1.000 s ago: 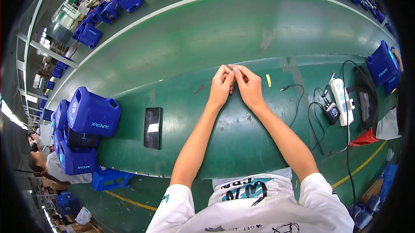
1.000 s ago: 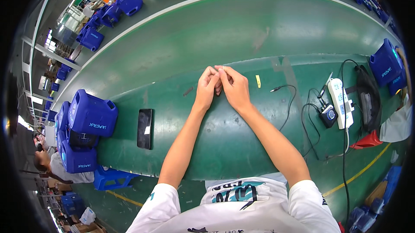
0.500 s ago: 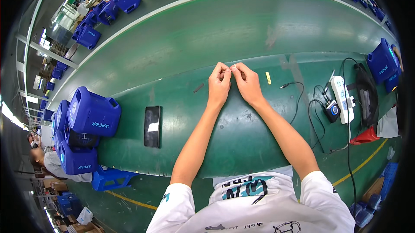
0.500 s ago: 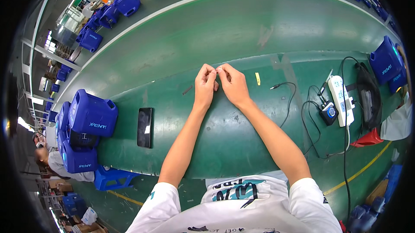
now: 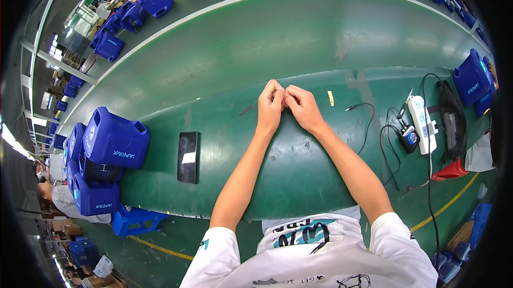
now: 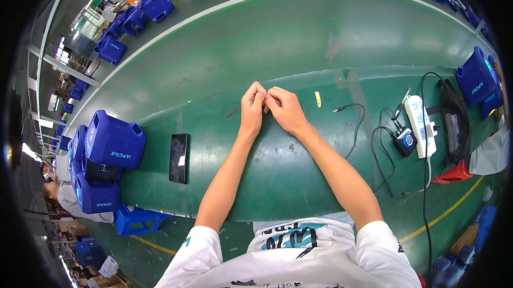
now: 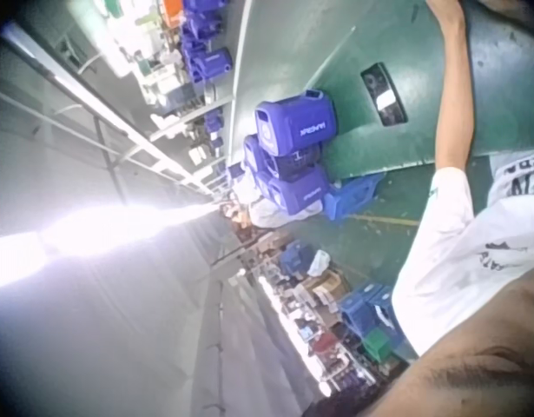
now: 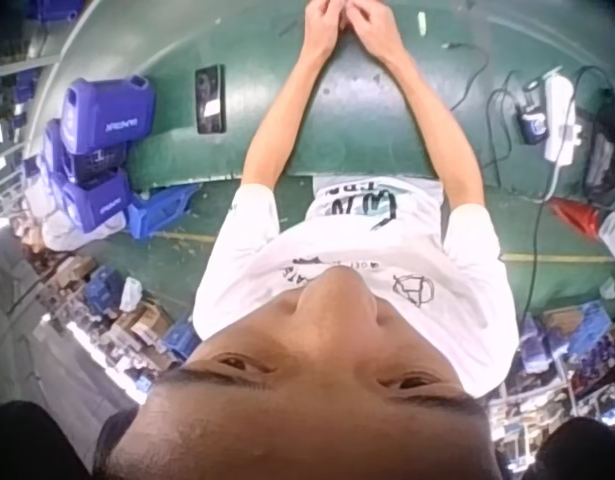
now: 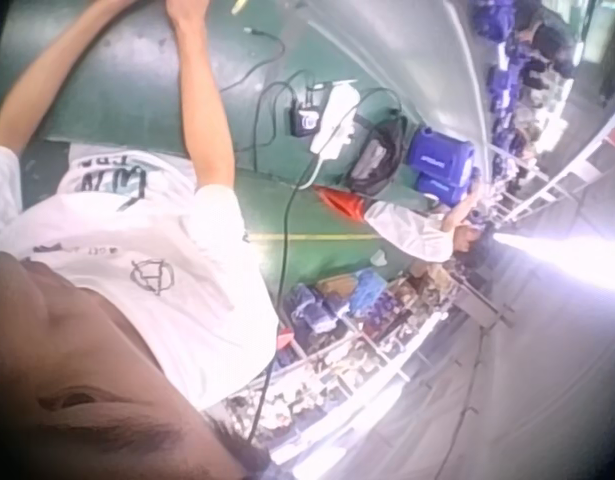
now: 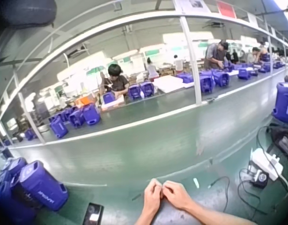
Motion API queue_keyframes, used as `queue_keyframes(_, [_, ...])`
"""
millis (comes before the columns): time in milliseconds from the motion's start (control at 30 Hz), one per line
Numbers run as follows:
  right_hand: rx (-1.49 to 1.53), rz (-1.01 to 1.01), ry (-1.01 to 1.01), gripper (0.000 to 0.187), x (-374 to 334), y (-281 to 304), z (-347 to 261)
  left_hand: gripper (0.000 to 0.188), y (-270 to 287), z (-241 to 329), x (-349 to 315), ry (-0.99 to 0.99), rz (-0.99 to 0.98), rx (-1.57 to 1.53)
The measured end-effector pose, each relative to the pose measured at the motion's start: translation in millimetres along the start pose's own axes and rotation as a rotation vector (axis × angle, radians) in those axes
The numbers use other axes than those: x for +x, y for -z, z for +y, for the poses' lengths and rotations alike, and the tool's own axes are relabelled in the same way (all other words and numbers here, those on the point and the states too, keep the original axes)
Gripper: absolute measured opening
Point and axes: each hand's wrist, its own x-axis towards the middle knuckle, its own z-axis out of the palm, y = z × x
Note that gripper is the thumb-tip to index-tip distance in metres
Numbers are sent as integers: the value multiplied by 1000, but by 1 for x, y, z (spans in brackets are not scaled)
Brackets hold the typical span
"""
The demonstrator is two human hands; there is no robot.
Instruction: The person holds, pulls, and twists a small rubber band with their fingers while sitting at an assembly line workbench.
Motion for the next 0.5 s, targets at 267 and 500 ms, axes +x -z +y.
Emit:
queue_keyframes(267, [25,-74,-44,30,-4,2,2,31,-1,7,0,-85,-20,154])
queue_keyframes(500, [-88,-170,-87,28,-6,3,-5,37,-2,2,-2,-9,2,116])
